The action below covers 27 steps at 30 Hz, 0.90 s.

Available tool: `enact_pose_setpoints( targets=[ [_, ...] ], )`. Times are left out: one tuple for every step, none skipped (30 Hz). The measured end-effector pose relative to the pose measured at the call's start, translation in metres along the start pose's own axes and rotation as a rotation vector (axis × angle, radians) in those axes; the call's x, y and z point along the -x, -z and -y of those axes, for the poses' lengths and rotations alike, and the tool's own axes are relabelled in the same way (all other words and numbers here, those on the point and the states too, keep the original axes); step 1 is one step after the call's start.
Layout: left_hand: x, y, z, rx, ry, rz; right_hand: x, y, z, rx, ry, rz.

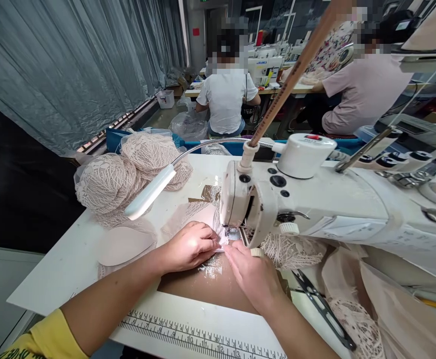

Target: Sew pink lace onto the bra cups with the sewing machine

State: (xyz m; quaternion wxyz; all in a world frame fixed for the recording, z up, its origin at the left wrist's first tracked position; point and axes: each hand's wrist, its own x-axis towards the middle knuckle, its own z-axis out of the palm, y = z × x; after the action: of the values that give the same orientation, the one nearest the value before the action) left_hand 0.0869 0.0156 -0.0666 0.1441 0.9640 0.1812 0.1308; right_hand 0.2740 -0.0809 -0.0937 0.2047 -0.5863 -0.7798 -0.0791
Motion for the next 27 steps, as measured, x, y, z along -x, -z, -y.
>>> enact_pose_setpoints(
  targets=[
    [0.0,0.0,-0.001,-0.021,-0.003,0.001,0.003,0.0,0.0,0.007,0.027,-0.006],
    [0.001,0.0,-0.002,-0.039,-0.015,0.003,0.005,0.0,0.0,0.015,0.057,-0.008],
    [0.001,0.0,-0.002,-0.052,-0.035,0.005,0.006,0.001,0.0,0.021,0.083,-0.004],
    [0.002,0.0,-0.003,-0.063,-0.061,0.004,0.008,0.001,0.0,0.021,0.102,0.004],
    [0.002,-0.001,-0.004,-0.073,-0.091,0.003,0.008,0.002,0.0,0.018,0.112,0.016],
    [0.003,-0.001,-0.004,-0.083,-0.118,0.001,0.008,0.003,0.0,0.014,0.116,0.027],
    [0.003,-0.002,-0.004,-0.092,-0.134,0.002,0.008,0.004,0.0,0.015,0.114,0.035],
    [0.003,-0.003,-0.004,-0.1,-0.137,0.004,0.008,0.004,0.0,0.02,0.108,0.038],
    [0.004,-0.004,-0.003,-0.106,-0.13,0.006,0.008,0.004,-0.001,0.029,0.098,0.038],
    [0.003,-0.004,-0.003,-0.108,-0.117,0.008,0.008,0.003,-0.001,0.041,0.092,0.032],
    [0.003,-0.005,-0.002,-0.107,-0.102,0.009,0.007,0.003,-0.001,0.056,0.087,0.024],
    [0.003,-0.005,-0.001,-0.105,-0.088,0.004,0.007,0.002,-0.001,0.071,0.086,0.015],
    [0.002,-0.006,-0.001,-0.103,-0.074,-0.003,0.006,0.001,-0.001,0.087,0.086,0.011],
    [0.001,-0.006,0.0,-0.102,-0.061,-0.012,0.005,0.0,0.0,0.102,0.084,0.009],
    [0.0,-0.007,0.001,-0.102,-0.049,-0.02,0.005,0.0,0.0,0.116,0.08,0.011],
    [0.0,-0.007,0.002,-0.101,-0.038,-0.029,0.004,-0.001,0.001,0.128,0.073,0.017],
    [-0.001,-0.007,0.003,-0.1,-0.029,-0.038,0.003,-0.001,0.001,0.138,0.067,0.023],
    [-0.002,-0.007,0.004,-0.099,-0.02,-0.047,0.003,-0.001,0.002,0.143,0.059,0.024],
    [-0.002,-0.007,0.004,-0.098,-0.013,-0.056,0.003,-0.001,0.002,0.14,0.05,0.022],
    [-0.003,-0.007,0.005,-0.1,-0.006,-0.067,0.003,-0.001,0.002,0.128,0.043,0.02],
    [-0.003,-0.006,0.005,-0.103,0.004,-0.075,0.004,0.0,0.003,0.104,0.036,0.024],
    [-0.004,-0.006,0.005,-0.107,0.015,-0.082,0.004,0.001,0.003,0.072,0.027,0.032],
    [-0.004,-0.005,0.005,-0.11,0.028,-0.088,0.004,0.001,0.003,0.035,0.016,0.047],
    [-0.004,-0.005,0.006,-0.113,0.042,-0.095,0.004,0.002,0.002,0.001,0.002,0.063],
    [-0.005,-0.004,0.006,-0.114,0.055,-0.102,0.004,0.003,0.002,-0.027,-0.012,0.08],
    [-0.005,-0.004,0.006,-0.116,0.069,-0.109,0.003,0.004,0.002,-0.048,-0.026,0.092],
    [-0.006,-0.004,0.007,-0.119,0.083,-0.118,0.003,0.005,0.003,-0.066,-0.041,0.102]
  ],
)
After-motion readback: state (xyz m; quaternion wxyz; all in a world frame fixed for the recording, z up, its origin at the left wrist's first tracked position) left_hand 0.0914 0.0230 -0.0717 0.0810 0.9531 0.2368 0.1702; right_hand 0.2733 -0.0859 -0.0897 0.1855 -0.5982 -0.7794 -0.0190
